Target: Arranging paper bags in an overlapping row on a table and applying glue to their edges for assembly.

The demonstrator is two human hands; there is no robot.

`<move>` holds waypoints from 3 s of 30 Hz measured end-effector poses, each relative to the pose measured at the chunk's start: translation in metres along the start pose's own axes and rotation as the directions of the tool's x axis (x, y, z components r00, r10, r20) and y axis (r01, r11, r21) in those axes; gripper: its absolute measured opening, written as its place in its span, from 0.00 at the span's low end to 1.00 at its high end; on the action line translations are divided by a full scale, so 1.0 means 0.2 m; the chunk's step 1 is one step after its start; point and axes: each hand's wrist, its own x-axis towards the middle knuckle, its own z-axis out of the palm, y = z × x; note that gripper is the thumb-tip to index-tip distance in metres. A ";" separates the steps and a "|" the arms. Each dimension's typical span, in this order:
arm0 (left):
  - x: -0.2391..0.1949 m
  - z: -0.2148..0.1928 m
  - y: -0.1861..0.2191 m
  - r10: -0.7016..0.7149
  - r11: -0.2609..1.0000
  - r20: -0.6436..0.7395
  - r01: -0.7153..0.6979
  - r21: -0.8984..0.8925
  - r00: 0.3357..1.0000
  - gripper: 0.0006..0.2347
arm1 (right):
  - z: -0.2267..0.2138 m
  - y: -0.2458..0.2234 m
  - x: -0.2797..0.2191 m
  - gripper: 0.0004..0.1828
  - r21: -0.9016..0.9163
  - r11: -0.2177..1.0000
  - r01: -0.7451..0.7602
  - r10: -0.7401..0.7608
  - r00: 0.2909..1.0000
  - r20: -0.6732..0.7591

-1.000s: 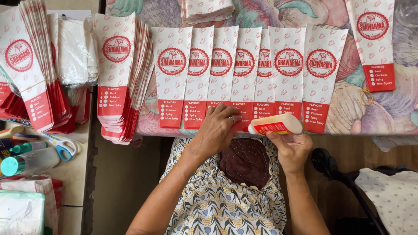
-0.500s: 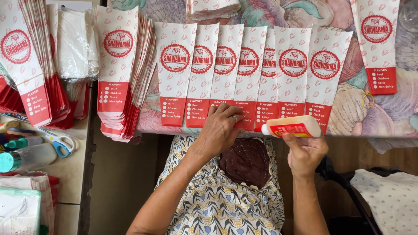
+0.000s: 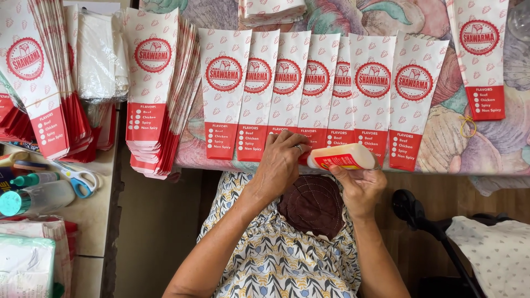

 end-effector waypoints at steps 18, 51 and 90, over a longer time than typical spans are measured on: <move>-0.11 -0.24 -0.15 0.002 0.993 0.057 -0.009 0.116 0.998 0.06 | 0.07 0.06 0.06 0.34 0.173 0.984 0.041 -0.020 0.993 -0.120; -0.16 -0.23 -0.15 -0.050 0.999 -0.076 0.049 -0.010 0.996 0.09 | 0.32 -0.04 -0.01 0.26 0.063 0.997 0.046 -0.050 0.996 0.073; -0.34 -0.46 -0.35 -0.111 0.994 -0.030 0.112 0.022 0.993 0.13 | 0.45 0.00 0.00 0.26 0.021 0.998 0.066 -0.068 0.982 0.174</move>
